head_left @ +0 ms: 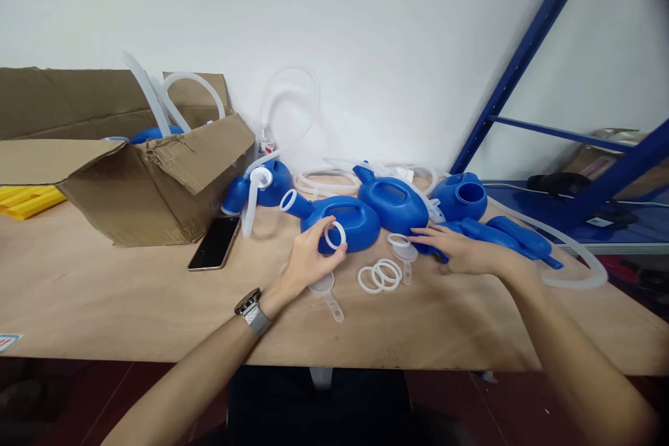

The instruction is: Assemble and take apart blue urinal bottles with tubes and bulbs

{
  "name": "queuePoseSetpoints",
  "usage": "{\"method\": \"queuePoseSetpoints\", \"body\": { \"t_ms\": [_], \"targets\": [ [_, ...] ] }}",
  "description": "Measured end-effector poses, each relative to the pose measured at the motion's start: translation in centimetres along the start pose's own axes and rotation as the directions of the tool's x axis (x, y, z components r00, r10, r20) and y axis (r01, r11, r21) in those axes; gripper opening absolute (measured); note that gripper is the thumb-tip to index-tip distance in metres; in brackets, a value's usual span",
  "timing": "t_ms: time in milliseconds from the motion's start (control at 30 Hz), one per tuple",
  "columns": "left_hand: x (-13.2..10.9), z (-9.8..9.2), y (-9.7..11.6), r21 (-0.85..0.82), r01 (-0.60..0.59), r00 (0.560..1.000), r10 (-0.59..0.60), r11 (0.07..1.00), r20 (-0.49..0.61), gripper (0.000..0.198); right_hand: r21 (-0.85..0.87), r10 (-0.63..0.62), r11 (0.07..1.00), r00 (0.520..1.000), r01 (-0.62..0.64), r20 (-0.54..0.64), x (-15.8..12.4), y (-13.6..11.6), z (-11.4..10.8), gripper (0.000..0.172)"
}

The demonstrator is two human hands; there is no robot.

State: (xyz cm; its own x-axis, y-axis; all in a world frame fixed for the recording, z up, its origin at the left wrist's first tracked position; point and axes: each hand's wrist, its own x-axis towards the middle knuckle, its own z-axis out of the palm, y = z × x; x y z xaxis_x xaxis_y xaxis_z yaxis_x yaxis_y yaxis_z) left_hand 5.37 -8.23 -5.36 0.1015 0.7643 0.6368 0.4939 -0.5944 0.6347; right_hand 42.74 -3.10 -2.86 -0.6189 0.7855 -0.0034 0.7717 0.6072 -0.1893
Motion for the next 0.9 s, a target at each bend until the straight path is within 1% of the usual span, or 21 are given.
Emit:
{"method": "queuePoseSetpoints", "body": {
  "t_ms": [33, 100, 200, 267, 300, 400, 433, 467, 500, 567, 600, 667, 733, 800, 900],
  "targets": [
    [0.1, -0.1, 0.2, -0.043, 0.023, 1.0, -0.023, 0.999, 0.0, 0.048, -0.05, 0.005, 0.999, 1.0, -0.005, 0.005, 0.0, 0.8, 0.3, 0.079],
    [0.3, -0.3, 0.3, -0.12, 0.063, 0.998, -0.063, 0.991, 0.006, 0.045, -0.131, 0.0, 0.991, 1.0, -0.004, -0.029, 0.4, 1.3, 0.9, 0.079],
    [0.6, -0.5, 0.3, -0.182, 0.108, 0.994, -0.108, 0.977, 0.009, 0.04, -0.203, -0.015, 0.979, 0.99, -0.014, -0.143, 1.1, 1.7, 1.5, 0.074],
    [0.7, -0.5, 0.2, -0.203, 0.129, 0.992, -0.129, 0.971, 0.013, 0.038, -0.22, -0.019, 0.975, 0.973, -0.033, -0.228, 1.2, 2.5, 1.7, 0.07],
    [0.7, -0.5, 0.1, -0.209, 0.135, 0.991, -0.136, 0.969, 0.012, 0.037, -0.223, -0.019, 0.974, 0.965, -0.042, -0.261, 1.1, 3.0, 1.7, 0.065],
    [0.8, -0.4, 0.0, -0.21, 0.142, 0.99, -0.144, 0.967, 0.003, 0.037, -0.198, -0.017, 0.979, 0.957, -0.042, -0.289, 0.6, 4.1, 0.9, 0.043],
    [0.8, -0.4, -0.1, -0.21, 0.143, 0.989, -0.147, 0.967, -0.002, 0.036, -0.189, -0.014, 0.981, 0.959, -0.042, -0.282, 0.5, 4.0, 0.3, 0.039],
    [0.8, -0.4, -0.1, -0.212, 0.146, 0.989, -0.151, 0.966, -0.006, 0.036, -0.187, -0.011, 0.982, 0.962, -0.042, -0.272, 0.4, 3.5, -0.4, 0.038],
    [0.7, -0.3, -0.1, -0.214, 0.149, 0.988, -0.154, 0.965, -0.011, 0.035, -0.19, -0.013, 0.981, 0.964, -0.039, -0.267, 0.5, 2.7, -1.2, 0.041],
    [0.7, -0.4, -0.2, -0.217, 0.144, 0.988, -0.152, 0.965, -0.019, 0.034, -0.222, -0.04, 0.975, 0.959, -0.024, -0.28, 1.0, 0.1, -2.7, 0.052],
    [0.7, -0.4, -0.2, -0.216, 0.131, 0.99, -0.14, 0.967, -0.026, 0.034, -0.235, -0.073, 0.972, 0.947, -0.003, -0.314, 1.5, -1.6, -3.3, 0.058],
    [0.6, -0.6, -0.3, -0.211, 0.075, 0.996, -0.084, 0.975, -0.036, 0.036, -0.282, -0.156, 0.959, 0.905, 0.042, -0.396, 2.7, -5.3, -3.9, 0.062],
    [0.5, -0.7, -0.4, -0.204, 0.0, 0.999, -0.008, 0.979, -0.036, 0.038, -0.342, -0.269, 0.931, 0.873, 0.127, -0.407, 4.4, -8.9, -3.4, 0.062],
    [0.4, -0.8, -0.4, -0.192, -0.059, 0.998, 0.052, 0.98, -0.04, 0.041, -0.371, -0.346, 0.908, 0.843, 0.192, -0.411, 6.1, -11.8, -2.0, 0.061],
    [0.3, -0.9, -0.3, -0.161, -0.096, 0.992, 0.082, 0.982, -0.093, 0.044, -0.341, -0.398, 0.906, 0.78, 0.251, -0.483, 8.2, -14.4, 0.3, 0.065]
  ]
}}
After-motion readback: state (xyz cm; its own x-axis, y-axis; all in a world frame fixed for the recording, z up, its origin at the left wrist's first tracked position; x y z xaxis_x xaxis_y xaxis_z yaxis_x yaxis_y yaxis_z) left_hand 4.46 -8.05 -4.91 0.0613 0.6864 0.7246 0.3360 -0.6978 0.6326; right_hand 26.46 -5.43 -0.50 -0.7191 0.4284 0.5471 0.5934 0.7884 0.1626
